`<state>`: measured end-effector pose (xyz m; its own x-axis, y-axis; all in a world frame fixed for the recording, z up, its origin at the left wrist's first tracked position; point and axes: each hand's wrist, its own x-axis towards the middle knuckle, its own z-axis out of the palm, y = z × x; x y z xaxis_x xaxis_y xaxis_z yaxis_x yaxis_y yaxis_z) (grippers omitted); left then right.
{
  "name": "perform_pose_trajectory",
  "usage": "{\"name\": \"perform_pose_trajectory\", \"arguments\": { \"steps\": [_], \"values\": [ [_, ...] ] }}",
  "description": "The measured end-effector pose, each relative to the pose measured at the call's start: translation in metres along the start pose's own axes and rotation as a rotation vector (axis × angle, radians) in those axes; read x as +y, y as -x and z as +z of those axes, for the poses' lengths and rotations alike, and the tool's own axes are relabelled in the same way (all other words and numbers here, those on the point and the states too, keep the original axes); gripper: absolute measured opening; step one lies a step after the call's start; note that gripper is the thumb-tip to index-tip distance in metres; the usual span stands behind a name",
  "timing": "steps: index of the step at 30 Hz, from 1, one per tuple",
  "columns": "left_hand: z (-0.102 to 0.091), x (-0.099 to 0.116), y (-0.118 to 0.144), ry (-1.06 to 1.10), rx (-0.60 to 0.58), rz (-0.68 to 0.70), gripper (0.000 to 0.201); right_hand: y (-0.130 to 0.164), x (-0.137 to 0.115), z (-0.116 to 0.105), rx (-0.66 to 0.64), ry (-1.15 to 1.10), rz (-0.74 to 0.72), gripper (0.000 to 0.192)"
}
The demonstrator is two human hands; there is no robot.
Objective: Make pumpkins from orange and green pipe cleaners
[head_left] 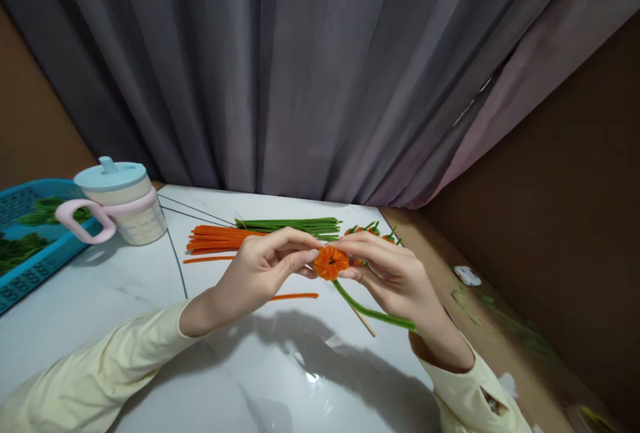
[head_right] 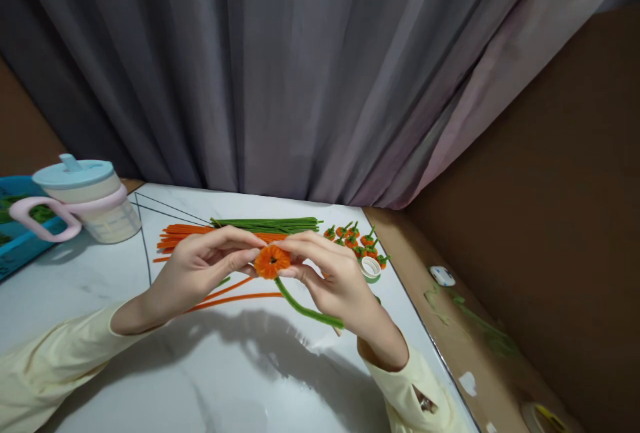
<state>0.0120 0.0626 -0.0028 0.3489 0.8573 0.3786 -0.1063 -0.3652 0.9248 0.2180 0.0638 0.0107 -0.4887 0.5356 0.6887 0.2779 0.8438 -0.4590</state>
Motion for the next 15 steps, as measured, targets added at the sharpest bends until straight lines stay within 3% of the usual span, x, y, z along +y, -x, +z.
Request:
{"name": "perform_pose_trajectory", "arguments": {
  "steps": [5, 9, 15],
  "values": [
    [0.000, 0.002, 0.000, -0.018, 0.001, 0.005, 0.010, -0.002, 0.000, -0.001, -0.011, -0.047, 0.017, 0.020],
    [-0.003, 0.004, -0.002, -0.045, -0.075, 0.040, 0.011, -0.001, 0.003, -0.003, -0.041, -0.139, 0.097, 0.019],
    [-0.009, 0.011, -0.006, -0.301, -0.144, 0.225, 0.012, 0.000, 0.012, -0.003, -0.092, -0.313, 0.128, 0.018]
  ]
}}
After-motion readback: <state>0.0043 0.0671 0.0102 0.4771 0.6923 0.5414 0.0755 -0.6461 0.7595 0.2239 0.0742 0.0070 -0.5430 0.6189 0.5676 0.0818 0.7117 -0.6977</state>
